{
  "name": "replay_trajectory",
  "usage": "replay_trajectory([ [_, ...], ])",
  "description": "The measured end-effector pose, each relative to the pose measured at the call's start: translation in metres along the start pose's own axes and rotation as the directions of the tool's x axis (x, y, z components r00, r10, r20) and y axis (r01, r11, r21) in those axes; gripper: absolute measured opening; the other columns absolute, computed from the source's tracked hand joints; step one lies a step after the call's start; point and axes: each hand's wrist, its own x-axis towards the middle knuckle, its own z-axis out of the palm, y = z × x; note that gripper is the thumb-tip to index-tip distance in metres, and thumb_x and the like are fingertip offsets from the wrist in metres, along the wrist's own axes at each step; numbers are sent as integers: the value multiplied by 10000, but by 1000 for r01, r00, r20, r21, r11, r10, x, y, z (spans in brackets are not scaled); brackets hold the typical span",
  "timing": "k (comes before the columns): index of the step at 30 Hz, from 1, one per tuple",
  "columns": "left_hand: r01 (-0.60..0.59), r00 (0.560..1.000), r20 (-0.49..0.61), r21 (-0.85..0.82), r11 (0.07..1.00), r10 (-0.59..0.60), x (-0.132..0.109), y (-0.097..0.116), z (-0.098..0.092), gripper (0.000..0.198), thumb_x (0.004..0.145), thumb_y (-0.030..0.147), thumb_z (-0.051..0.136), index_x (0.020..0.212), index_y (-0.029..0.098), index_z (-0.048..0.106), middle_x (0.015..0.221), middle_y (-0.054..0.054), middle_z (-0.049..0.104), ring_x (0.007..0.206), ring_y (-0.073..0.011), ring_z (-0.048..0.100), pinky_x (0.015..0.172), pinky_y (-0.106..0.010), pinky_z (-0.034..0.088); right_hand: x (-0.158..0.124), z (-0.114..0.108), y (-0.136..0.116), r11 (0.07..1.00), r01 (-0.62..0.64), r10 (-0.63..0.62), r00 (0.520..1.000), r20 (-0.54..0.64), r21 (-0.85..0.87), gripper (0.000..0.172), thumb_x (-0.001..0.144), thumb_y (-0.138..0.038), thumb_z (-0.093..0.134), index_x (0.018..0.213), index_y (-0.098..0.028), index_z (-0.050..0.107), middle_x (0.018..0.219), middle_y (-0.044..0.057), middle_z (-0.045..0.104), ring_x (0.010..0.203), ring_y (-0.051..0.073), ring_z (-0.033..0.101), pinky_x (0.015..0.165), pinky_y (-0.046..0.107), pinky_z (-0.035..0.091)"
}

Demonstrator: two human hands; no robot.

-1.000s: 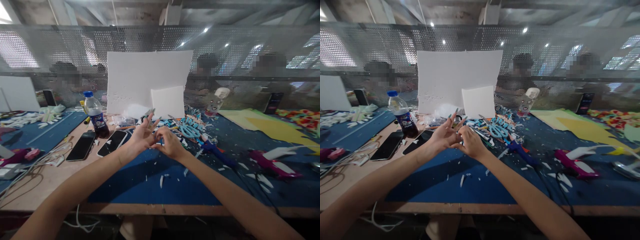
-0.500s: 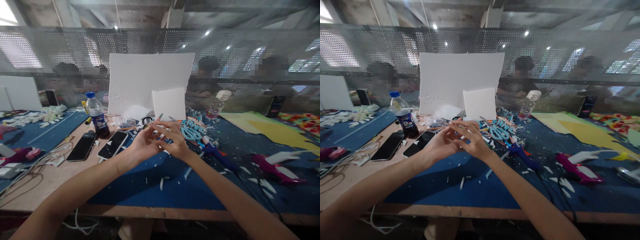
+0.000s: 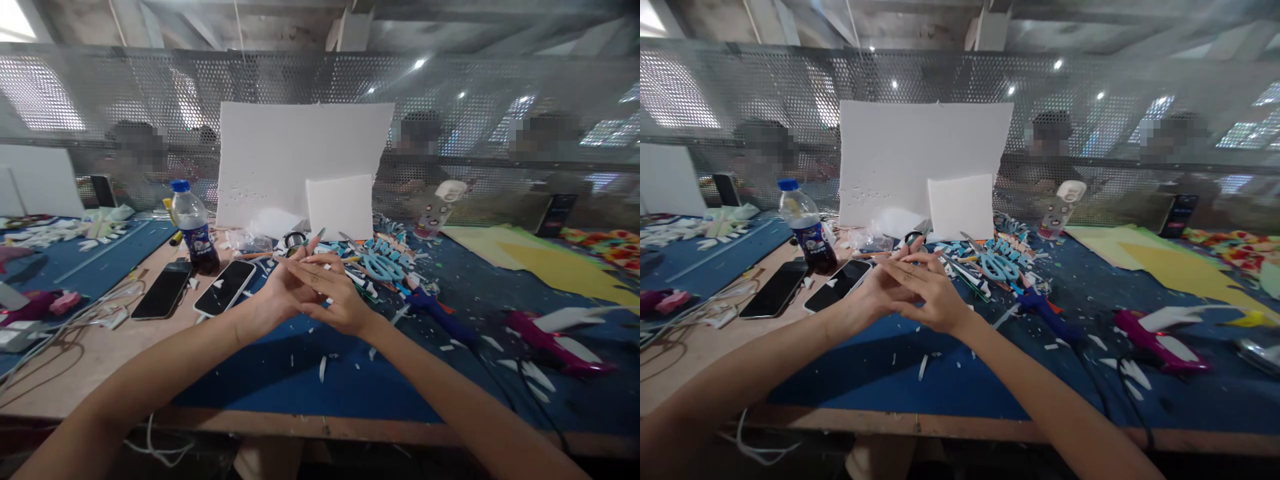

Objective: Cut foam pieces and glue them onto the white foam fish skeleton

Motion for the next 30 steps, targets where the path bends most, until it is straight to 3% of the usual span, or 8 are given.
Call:
replay_trajectory([
  [5,-28,996,-82,74,997,35,3,-13,4,334,860,404,412,1142,249,503,922,-81,642,1090,-306,514,753,-454,464,5,28,-10,969,-226,242,946,-214,97,231,842,-309,544,1037,-321,668,992,4,696,967,239,503,897,459,399],
  [10,-43,993,-98,189,981,62,-2,-3,-9,477,895,505,185,1089,221,516,1066,-99,596,1027,-249,566,755,-404,499,13,10,3,855,-420,511,785,-349,305,215,814,-389,559,796,-220,691,900,62,663,891,215,590,829,415,475],
  [12,-53,990,-106,293,955,87,-11,-3,-22,502,891,525,178,1079,196,507,1100,-126,574,1029,-248,563,800,-410,483,13,-15,13,795,-468,590,745,-311,386,290,853,-424,478,754,-204,640,770,43,661,779,189,633,779,390,505],
  [14,-68,983,-126,444,893,137,-22,-7,-36,415,853,494,371,1093,169,471,1132,-155,531,1069,-276,522,870,-450,436,9,-42,22,725,-520,659,714,-236,453,354,874,-470,403,695,-203,553,642,16,627,577,149,626,587,321,537],
  [18,-119,960,-84,743,659,268,-34,-23,-55,573,660,386,684,1121,148,440,1221,-172,433,1222,-339,328,1031,-516,209,-10,-61,33,536,-708,761,641,98,460,361,832,-475,487,607,-194,461,513,-15,599,219,59,356,221,210,291],
  [21,-154,953,7,872,464,303,-25,-34,-55,609,656,396,690,1146,149,428,1252,-173,417,1251,-346,278,1039,-528,161,-27,-41,41,410,-825,778,539,323,388,346,800,-464,551,608,-187,474,506,-8,599,318,112,501,252,217,370],
  [25,-199,944,122,953,231,306,-3,-44,-46,666,650,439,690,1175,139,412,1285,-193,397,1250,-362,281,1030,-529,154,-39,-13,53,325,-901,798,424,428,287,286,886,-373,480,793,-117,568,671,-6,608,541,92,589,469,222,493],
  [30,-227,932,211,974,20,294,12,-51,-43,663,717,539,583,1201,125,395,1276,-207,404,1232,-371,307,1013,-538,171,-40,-17,59,347,-915,825,402,398,205,265,900,-354,462,925,-118,580,792,15,615,626,100,594,555,255,508],
])
